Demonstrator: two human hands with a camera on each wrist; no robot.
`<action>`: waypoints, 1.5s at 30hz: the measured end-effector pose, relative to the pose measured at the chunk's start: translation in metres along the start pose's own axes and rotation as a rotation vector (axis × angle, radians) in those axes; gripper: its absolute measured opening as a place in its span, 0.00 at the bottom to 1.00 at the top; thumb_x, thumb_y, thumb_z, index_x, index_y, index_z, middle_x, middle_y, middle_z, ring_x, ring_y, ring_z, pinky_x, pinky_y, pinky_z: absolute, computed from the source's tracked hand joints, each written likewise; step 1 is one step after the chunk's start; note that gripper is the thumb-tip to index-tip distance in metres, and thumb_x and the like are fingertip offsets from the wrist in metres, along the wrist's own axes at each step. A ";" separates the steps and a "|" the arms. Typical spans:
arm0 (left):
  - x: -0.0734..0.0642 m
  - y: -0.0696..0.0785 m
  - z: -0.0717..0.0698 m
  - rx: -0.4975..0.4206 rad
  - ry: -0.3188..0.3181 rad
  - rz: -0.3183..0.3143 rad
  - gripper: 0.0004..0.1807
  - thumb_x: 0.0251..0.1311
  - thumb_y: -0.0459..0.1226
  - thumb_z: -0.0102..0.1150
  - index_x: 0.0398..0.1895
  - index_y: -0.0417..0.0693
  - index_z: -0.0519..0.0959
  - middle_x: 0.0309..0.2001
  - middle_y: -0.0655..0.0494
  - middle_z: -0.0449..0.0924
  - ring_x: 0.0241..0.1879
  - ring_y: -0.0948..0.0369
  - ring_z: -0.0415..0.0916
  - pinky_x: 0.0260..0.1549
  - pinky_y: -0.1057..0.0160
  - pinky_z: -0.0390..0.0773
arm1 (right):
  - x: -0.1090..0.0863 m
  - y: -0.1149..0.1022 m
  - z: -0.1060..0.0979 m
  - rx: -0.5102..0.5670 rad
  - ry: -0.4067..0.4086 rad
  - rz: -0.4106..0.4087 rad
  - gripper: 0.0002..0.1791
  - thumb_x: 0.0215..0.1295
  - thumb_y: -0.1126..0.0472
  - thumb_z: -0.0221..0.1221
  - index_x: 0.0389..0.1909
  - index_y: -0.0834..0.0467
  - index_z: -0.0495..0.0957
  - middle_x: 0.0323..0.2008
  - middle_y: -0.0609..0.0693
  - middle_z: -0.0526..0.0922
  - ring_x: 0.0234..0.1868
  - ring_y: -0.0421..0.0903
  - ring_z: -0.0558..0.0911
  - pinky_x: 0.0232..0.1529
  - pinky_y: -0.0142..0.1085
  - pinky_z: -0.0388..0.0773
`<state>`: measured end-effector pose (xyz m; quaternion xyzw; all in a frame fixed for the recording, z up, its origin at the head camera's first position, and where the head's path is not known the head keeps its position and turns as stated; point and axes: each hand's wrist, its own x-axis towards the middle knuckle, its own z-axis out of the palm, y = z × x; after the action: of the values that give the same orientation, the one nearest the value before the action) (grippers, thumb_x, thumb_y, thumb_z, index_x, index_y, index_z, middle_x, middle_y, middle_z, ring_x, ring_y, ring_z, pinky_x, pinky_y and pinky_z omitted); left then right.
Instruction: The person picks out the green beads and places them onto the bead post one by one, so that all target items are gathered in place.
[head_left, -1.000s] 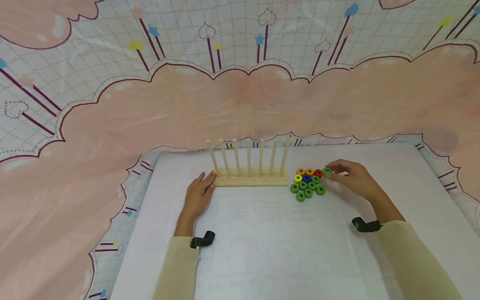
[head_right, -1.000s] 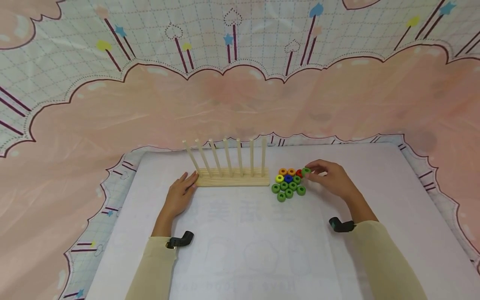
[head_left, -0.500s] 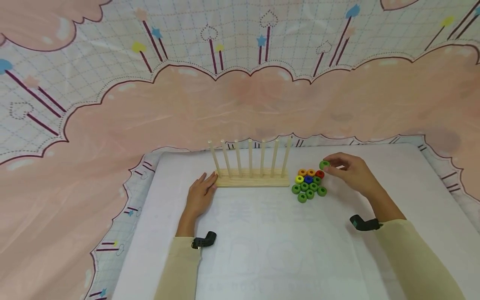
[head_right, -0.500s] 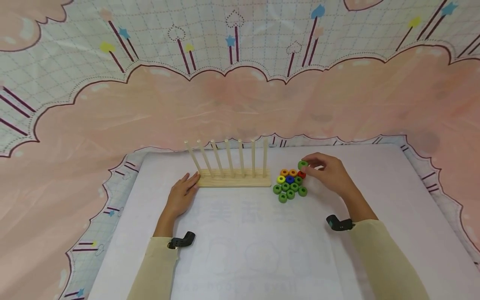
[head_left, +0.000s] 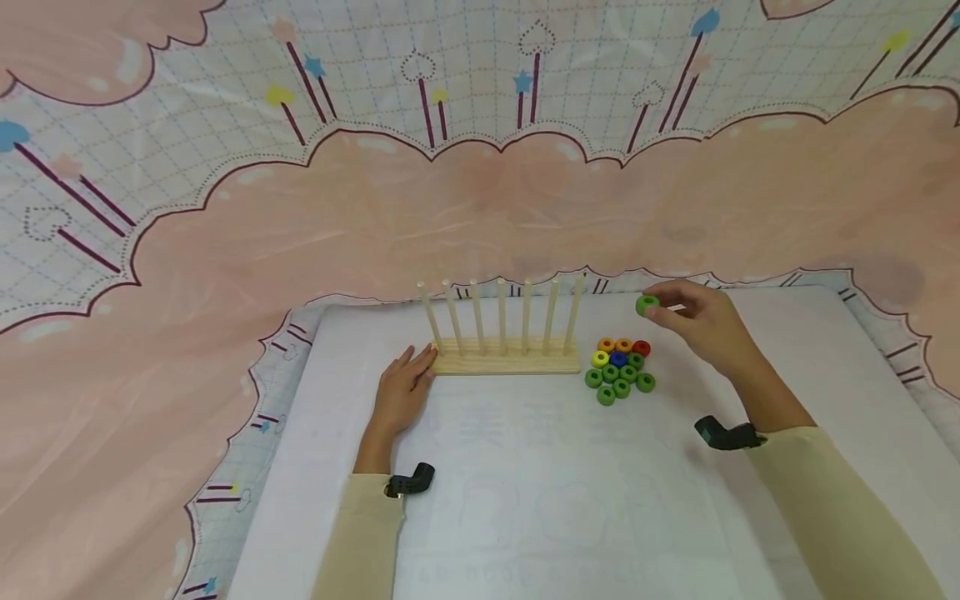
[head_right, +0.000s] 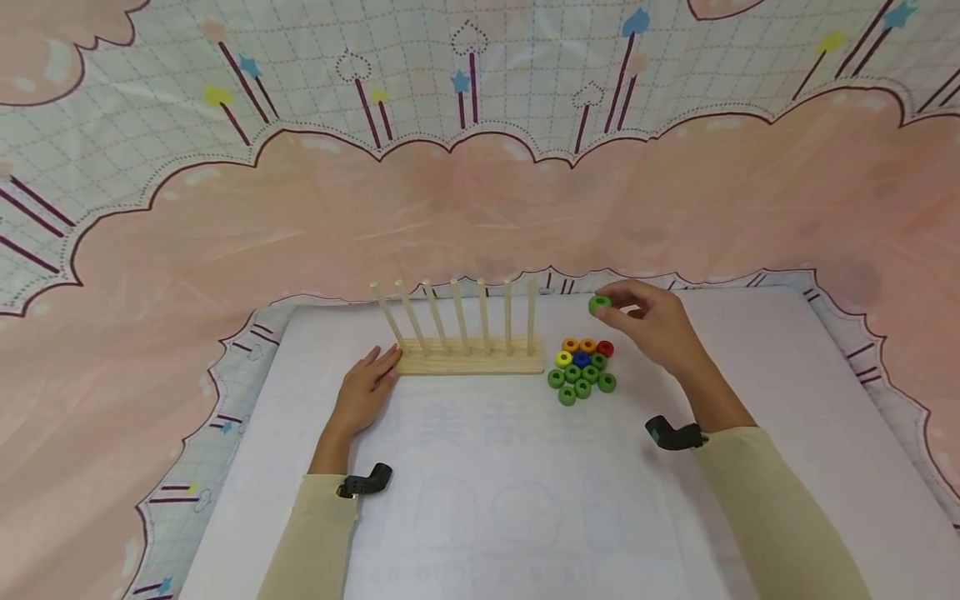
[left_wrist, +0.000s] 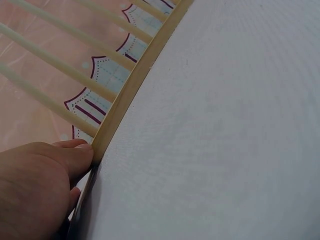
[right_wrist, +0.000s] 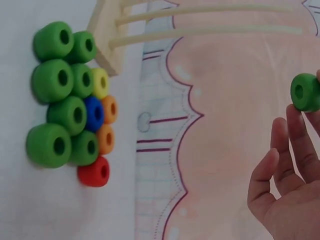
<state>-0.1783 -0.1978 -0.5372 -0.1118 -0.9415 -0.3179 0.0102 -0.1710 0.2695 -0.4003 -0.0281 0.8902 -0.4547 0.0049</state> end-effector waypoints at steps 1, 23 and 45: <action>0.000 0.000 0.000 -0.001 0.001 0.001 0.24 0.77 0.40 0.49 0.73 0.48 0.70 0.75 0.54 0.67 0.79 0.45 0.54 0.76 0.39 0.49 | 0.001 -0.003 0.000 0.000 0.006 -0.007 0.25 0.71 0.42 0.61 0.62 0.51 0.79 0.57 0.50 0.82 0.54 0.48 0.79 0.45 0.22 0.77; 0.000 0.000 0.000 -0.004 0.016 0.005 0.24 0.77 0.39 0.50 0.73 0.47 0.70 0.75 0.54 0.68 0.79 0.44 0.55 0.76 0.38 0.51 | 0.020 -0.043 0.018 0.106 0.053 -0.175 0.19 0.72 0.52 0.63 0.58 0.54 0.81 0.51 0.48 0.83 0.51 0.38 0.79 0.50 0.22 0.75; -0.002 0.002 -0.001 -0.007 0.008 -0.017 0.24 0.77 0.40 0.49 0.73 0.49 0.70 0.75 0.55 0.67 0.79 0.45 0.54 0.76 0.38 0.50 | 0.040 -0.071 0.039 0.281 0.016 -0.316 0.17 0.71 0.60 0.64 0.57 0.63 0.80 0.46 0.41 0.84 0.48 0.45 0.80 0.49 0.28 0.78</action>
<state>-0.1764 -0.1972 -0.5354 -0.1026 -0.9412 -0.3218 0.0111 -0.2065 0.1940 -0.3654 -0.1626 0.8024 -0.5699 -0.0697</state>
